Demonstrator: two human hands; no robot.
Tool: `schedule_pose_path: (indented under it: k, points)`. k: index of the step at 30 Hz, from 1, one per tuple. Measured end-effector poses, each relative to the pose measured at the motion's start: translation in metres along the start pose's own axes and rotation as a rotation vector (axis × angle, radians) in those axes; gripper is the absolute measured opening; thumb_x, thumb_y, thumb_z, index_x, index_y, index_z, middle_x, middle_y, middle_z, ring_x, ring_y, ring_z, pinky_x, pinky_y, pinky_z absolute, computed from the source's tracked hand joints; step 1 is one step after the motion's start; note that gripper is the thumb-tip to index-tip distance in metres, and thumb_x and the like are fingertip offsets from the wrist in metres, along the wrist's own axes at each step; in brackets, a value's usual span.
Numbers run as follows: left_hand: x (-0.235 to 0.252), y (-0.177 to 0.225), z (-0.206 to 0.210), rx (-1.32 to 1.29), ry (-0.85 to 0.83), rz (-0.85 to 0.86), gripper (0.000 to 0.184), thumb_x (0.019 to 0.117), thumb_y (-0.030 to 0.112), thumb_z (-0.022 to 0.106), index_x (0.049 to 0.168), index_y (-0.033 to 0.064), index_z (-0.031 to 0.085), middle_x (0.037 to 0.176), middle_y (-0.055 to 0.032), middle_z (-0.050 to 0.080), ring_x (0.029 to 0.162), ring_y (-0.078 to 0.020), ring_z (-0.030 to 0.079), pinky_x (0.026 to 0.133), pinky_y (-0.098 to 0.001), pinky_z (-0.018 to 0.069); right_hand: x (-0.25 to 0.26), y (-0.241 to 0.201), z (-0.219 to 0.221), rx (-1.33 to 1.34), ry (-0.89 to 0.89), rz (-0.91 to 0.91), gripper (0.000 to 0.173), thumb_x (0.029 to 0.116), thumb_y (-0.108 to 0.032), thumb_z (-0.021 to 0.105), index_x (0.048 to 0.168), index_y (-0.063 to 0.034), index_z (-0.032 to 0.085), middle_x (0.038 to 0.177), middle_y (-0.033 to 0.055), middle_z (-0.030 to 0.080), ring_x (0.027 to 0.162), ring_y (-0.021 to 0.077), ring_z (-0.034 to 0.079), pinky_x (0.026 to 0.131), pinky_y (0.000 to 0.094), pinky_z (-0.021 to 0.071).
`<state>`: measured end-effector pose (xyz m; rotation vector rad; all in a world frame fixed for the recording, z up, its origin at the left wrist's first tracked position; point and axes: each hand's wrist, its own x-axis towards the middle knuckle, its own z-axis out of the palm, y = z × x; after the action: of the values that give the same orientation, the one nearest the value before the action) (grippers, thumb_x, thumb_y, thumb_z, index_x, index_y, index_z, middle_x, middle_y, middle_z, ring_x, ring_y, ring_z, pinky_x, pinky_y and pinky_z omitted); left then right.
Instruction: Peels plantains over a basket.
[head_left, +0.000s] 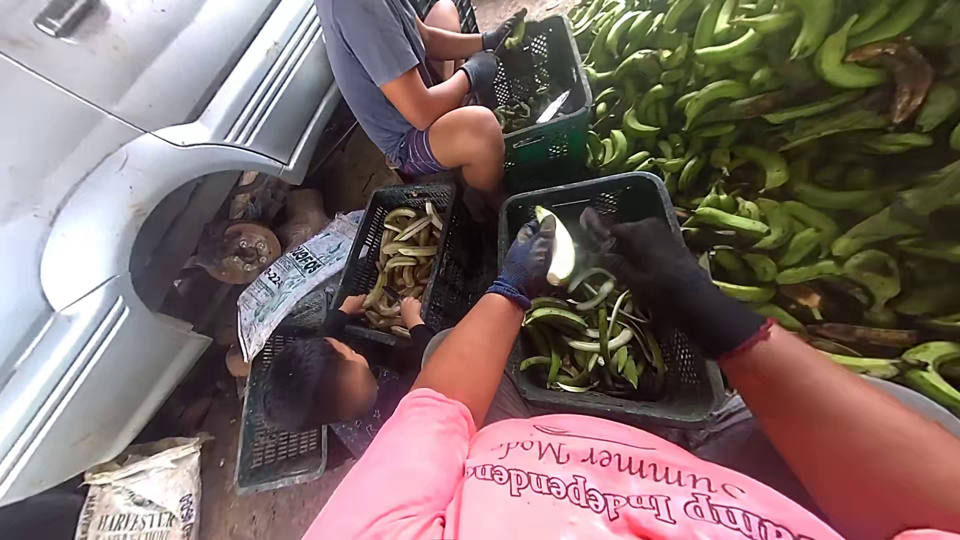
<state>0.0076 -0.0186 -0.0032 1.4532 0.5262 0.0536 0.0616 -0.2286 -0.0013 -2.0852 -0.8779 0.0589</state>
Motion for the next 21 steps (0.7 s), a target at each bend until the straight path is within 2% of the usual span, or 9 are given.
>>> schedule_pose_path:
  k: [1, 3, 6, 8, 10, 14, 17, 20, 21]
  points:
    - [0.005, -0.002, 0.001, -0.017, 0.104, 0.039, 0.057, 0.1040, 0.049, 0.053, 0.144, 0.0095, 0.049, 0.119, -0.0145, 0.067, 0.103, -0.0227, 0.068, 0.091, -0.0444, 0.0571, -0.007, -0.007, 0.008, 0.047, -0.006, -0.049, 0.044, 0.1004, -0.036, 0.060, 0.127, -0.0001, 0.061, 0.122, 0.0219, 0.062, 0.115, 0.0374, 0.061, 0.097, 0.0573, 0.0516]
    - [0.010, -0.006, 0.004, -0.093, 0.232, 0.099, 0.055, 0.1018, 0.048, 0.058, 0.141, 0.0104, 0.050, 0.112, -0.0131, 0.068, 0.097, -0.0215, 0.068, 0.086, -0.0434, 0.0585, -0.020, -0.015, 0.023, 0.078, -0.033, -0.116, 0.045, 0.0982, -0.037, 0.065, 0.128, -0.0030, 0.061, 0.119, 0.0181, 0.061, 0.107, 0.0321, 0.064, 0.090, 0.0522, 0.0563]
    - [0.006, -0.006, 0.010, -0.170, 0.244, 0.110, 0.053, 0.1035, 0.047, 0.056, 0.140, 0.0098, 0.049, 0.112, -0.0135, 0.068, 0.097, -0.0225, 0.069, 0.086, -0.0443, 0.0590, -0.024, -0.012, 0.032, 0.024, -0.051, -0.143, 0.044, 0.0962, -0.025, 0.071, 0.131, -0.0009, 0.059, 0.121, 0.0203, 0.059, 0.106, 0.0339, 0.064, 0.088, 0.0518, 0.0570]
    - [-0.003, -0.001, 0.013, -0.122, 0.164, 0.072, 0.051, 0.1072, 0.046, 0.047, 0.140, 0.0071, 0.050, 0.113, -0.0145, 0.067, 0.098, -0.0219, 0.068, 0.087, -0.0431, 0.0583, -0.016, 0.000, 0.030, -0.044, -0.030, -0.178, 0.039, 0.0949, -0.018, 0.071, 0.128, 0.0000, 0.061, 0.119, 0.0222, 0.059, 0.105, 0.0373, 0.065, 0.087, 0.0528, 0.0576]
    - [-0.012, 0.004, 0.013, 0.014, 0.031, 0.039, 0.046, 0.1101, 0.039, 0.041, 0.136, 0.0036, 0.054, 0.114, -0.0148, 0.066, 0.100, -0.0199, 0.066, 0.090, -0.0408, 0.0562, -0.006, 0.014, 0.024, -0.102, -0.024, -0.179, 0.035, 0.0967, -0.017, 0.068, 0.127, -0.0010, 0.063, 0.118, 0.0232, 0.060, 0.105, 0.0395, 0.064, 0.087, 0.0544, 0.0563]
    - [-0.023, 0.009, 0.006, 0.119, -0.398, -0.097, 0.041, 0.1102, 0.034, 0.041, 0.135, 0.0072, 0.059, 0.118, -0.0119, 0.068, 0.103, -0.0179, 0.066, 0.091, -0.0391, 0.0564, 0.014, 0.039, 0.004, -0.153, -0.131, 0.021, 0.031, 0.0997, -0.018, 0.066, 0.128, -0.0056, 0.065, 0.121, 0.0234, 0.061, 0.110, 0.0417, 0.063, 0.091, 0.0598, 0.0535]
    - [-0.019, 0.008, 0.000, 0.093, -0.501, -0.172, 0.043, 0.1096, 0.036, 0.041, 0.137, 0.0077, 0.059, 0.118, -0.0120, 0.068, 0.103, -0.0176, 0.067, 0.091, -0.0385, 0.0567, 0.017, 0.039, -0.004, -0.160, -0.200, 0.065, 0.030, 0.0997, -0.020, 0.067, 0.127, -0.0077, 0.066, 0.123, 0.0216, 0.061, 0.110, 0.0408, 0.063, 0.092, 0.0611, 0.0523]
    - [-0.018, 0.010, -0.005, 0.022, -0.559, -0.253, 0.042, 0.1102, 0.038, 0.039, 0.133, 0.0075, 0.059, 0.104, -0.0117, 0.069, 0.084, -0.0176, 0.068, 0.073, -0.0340, 0.0593, 0.019, 0.042, 0.001, -0.183, -0.203, 0.109, 0.027, 0.0995, -0.021, 0.068, 0.122, -0.0072, 0.067, 0.122, 0.0221, 0.060, 0.108, 0.0417, 0.063, 0.089, 0.0623, 0.0528]
    - [-0.020, 0.010, -0.006, -0.006, -0.618, -0.271, 0.042, 0.1098, 0.037, 0.040, 0.134, 0.0075, 0.058, 0.104, -0.0124, 0.070, 0.082, -0.0185, 0.068, 0.071, -0.0341, 0.0595, 0.019, 0.048, 0.002, -0.211, -0.196, 0.156, 0.024, 0.0993, -0.021, 0.067, 0.118, -0.0064, 0.066, 0.121, 0.0232, 0.060, 0.107, 0.0433, 0.063, 0.087, 0.0636, 0.0528]
